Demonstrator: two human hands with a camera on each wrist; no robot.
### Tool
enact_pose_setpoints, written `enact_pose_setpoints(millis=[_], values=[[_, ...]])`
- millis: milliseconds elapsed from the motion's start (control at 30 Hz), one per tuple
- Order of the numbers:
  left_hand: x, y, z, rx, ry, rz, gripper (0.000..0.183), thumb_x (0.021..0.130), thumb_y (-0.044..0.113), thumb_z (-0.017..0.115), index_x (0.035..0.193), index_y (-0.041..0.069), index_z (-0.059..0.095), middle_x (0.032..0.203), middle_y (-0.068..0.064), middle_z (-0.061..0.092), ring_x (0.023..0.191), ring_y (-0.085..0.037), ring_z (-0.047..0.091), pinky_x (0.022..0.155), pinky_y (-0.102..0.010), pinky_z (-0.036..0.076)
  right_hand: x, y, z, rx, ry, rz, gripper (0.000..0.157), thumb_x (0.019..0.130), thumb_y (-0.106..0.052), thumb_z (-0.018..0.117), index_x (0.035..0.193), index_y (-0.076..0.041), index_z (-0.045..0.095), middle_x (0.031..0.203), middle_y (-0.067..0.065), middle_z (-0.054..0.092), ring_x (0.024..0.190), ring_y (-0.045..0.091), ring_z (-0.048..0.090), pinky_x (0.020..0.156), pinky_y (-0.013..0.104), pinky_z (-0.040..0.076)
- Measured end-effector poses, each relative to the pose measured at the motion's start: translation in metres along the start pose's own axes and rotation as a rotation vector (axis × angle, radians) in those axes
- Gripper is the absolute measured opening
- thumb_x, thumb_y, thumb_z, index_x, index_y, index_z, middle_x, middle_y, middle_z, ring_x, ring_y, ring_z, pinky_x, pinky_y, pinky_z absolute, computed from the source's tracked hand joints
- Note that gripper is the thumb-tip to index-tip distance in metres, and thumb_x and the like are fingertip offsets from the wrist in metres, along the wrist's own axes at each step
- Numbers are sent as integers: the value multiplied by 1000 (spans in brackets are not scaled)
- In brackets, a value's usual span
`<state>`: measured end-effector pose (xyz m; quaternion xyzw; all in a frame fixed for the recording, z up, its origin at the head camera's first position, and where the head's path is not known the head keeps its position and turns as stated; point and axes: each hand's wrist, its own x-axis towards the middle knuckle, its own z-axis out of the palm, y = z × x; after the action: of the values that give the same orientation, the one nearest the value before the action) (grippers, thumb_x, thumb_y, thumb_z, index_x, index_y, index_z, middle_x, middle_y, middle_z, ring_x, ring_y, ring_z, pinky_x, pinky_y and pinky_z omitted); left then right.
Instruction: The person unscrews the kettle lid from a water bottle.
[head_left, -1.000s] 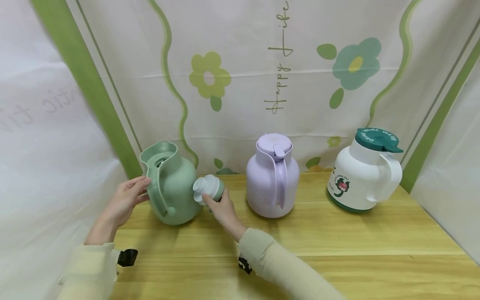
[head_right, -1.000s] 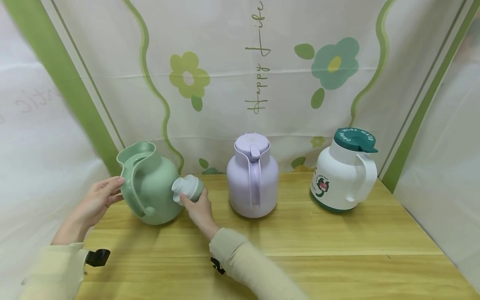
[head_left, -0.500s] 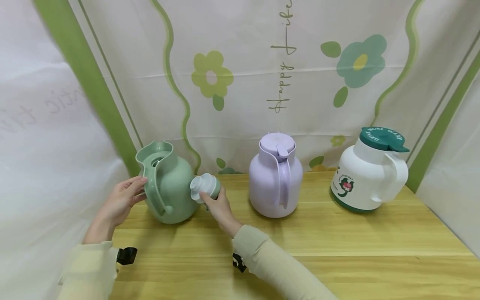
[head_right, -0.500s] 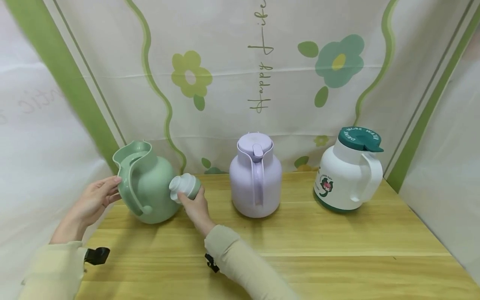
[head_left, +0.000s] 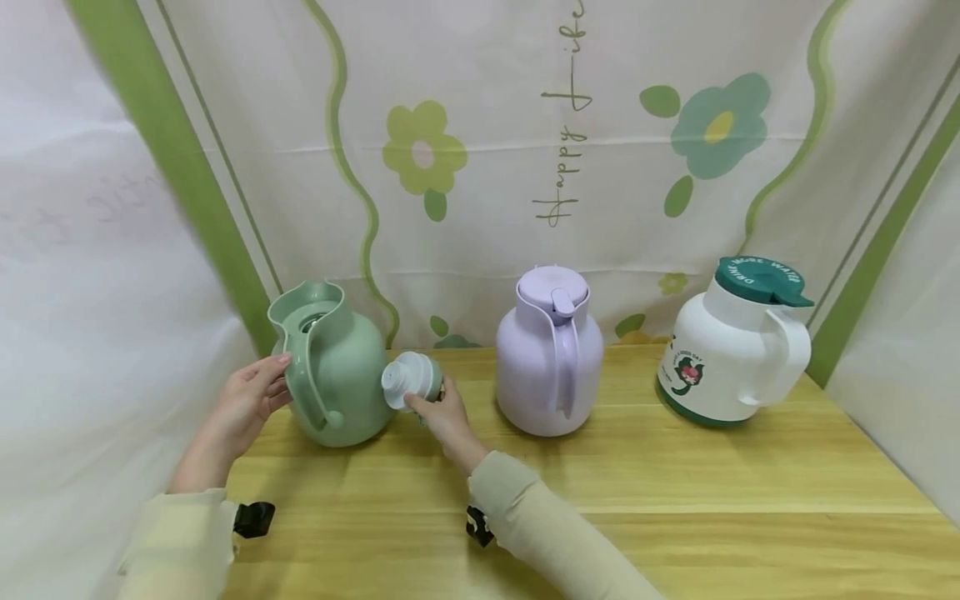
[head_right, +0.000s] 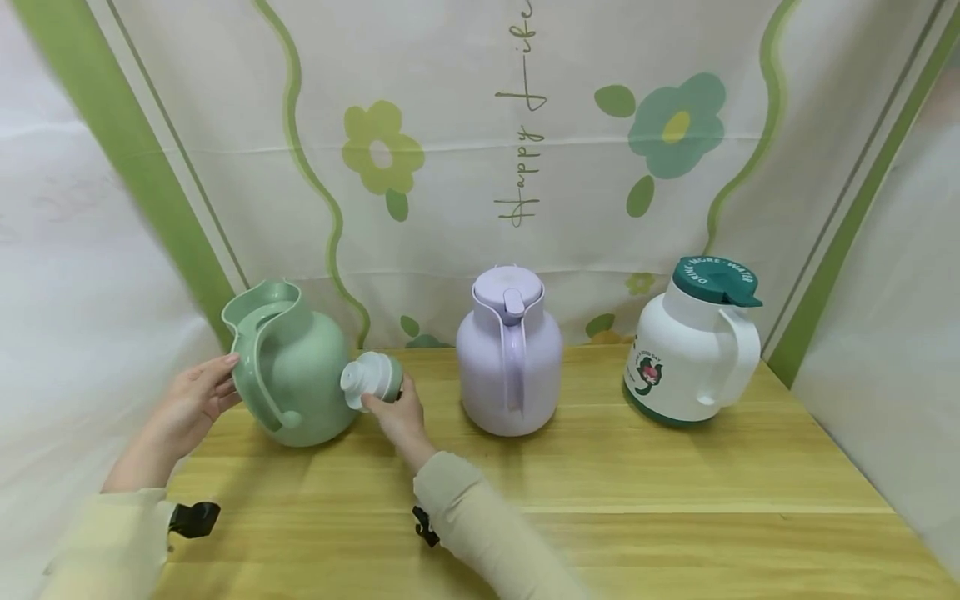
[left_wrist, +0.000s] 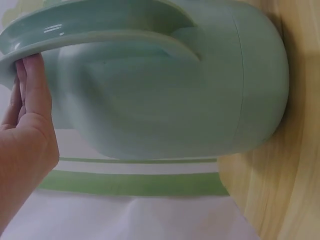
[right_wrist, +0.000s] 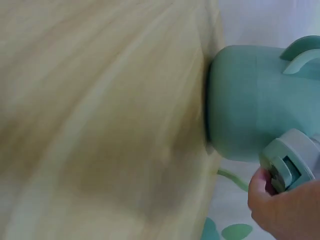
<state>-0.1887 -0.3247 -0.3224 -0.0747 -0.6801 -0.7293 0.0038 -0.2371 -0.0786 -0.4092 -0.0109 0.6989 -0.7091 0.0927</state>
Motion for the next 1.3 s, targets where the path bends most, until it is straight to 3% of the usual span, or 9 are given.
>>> enact_pose_setpoints(millis=[467,800,1000,1300], values=[[-1,0,1,-13,31,0,29,102,17,45,91,24,71,88,14,70,83,1,67,75,-14,56,1,26,3,-43,60,122,74,87,-22,66,145,3,28,144,26,40,130,40,44,107,50,42],[-1,-1,0,-53,17,2,30,102,14,43,93,21,71,91,13,71,84,0,68,76,-14,56,0,39,6,28,53,145,70,87,-16,66,142,8,29,138,28,43,123,38,50,96,42,51],[0,-2,-1,-53,18,9,32,102,14,42,93,21,72,92,12,71,85,0,67,76,-14,55,2,42,3,-9,45,156,67,88,-20,66,139,9,34,135,27,48,118,34,54,98,41,50],[1,-2,4,-60,26,25,31,102,15,43,92,22,72,91,13,72,84,1,68,75,-14,55,3,45,-8,-85,26,167,64,91,-24,65,135,13,38,123,25,54,92,19,57,79,28,54]])
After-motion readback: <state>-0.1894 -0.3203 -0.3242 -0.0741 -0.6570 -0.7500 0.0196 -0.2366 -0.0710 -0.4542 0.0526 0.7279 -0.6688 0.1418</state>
